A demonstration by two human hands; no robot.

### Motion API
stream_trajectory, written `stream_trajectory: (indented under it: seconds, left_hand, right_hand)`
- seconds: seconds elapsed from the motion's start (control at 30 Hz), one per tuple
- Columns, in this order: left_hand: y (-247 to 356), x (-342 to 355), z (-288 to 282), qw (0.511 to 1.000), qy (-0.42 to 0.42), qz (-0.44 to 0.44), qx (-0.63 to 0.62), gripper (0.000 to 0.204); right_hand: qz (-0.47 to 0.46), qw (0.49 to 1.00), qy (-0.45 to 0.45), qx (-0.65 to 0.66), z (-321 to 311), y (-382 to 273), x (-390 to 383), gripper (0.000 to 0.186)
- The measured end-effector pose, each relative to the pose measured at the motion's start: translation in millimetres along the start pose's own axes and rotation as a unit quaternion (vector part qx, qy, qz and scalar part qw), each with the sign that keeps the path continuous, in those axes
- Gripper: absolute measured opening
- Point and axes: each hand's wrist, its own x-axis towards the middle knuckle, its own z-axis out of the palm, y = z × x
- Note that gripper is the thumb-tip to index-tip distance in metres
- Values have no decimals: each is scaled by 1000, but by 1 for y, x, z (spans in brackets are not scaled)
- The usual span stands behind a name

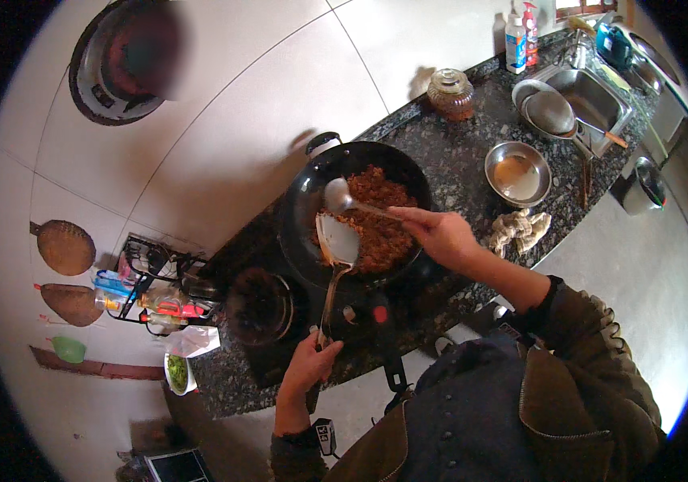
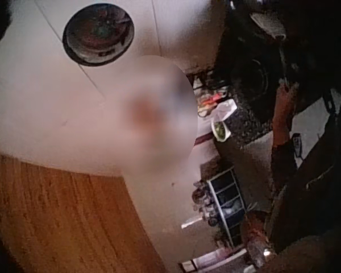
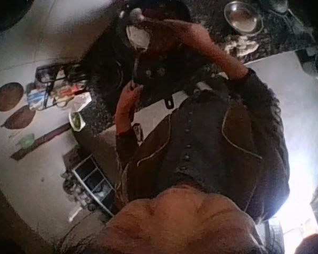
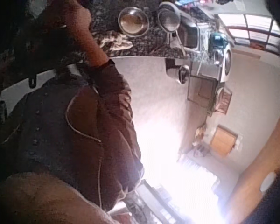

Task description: The person stirs a large quantity of reddish-brown fried rice in a wok on a gas stove using a metal spatula. The person occasionally uses a spoon to taste the food and adjusts the stove knob.

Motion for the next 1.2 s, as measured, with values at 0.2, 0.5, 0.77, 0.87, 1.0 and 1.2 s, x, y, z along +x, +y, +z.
stream_trajectory:
  seconds: [0.2,0.5,0.77,0.87,1.0,1.2]
  left_hand:
    - [-10,4,2,999,18,-2,27,19]
    - [-3,7,9,1000,8,16,-21,18]
    - [6,12,14,999,9,2,-36,18]
    - [7,12,18,998,-1,23,-62,18]
    - [6,9,20,997,15,12,-78,19]
    - [4,13,22,985,-27,-7,-170,18]
  right_hand:
    - [81,992,-51,-81,-1,-5,-1,25]
    - [58,996,-72,-17,-6,8,0,26]
    - [-27,999,39,6,-15,16,-1,27]
    - [0,998,-49,30,-16,15,-2,27]
    - [99,993,-20,-61,-18,14,-5,27]
    - [16,1000,-12,-13,-19,11,-8,27]
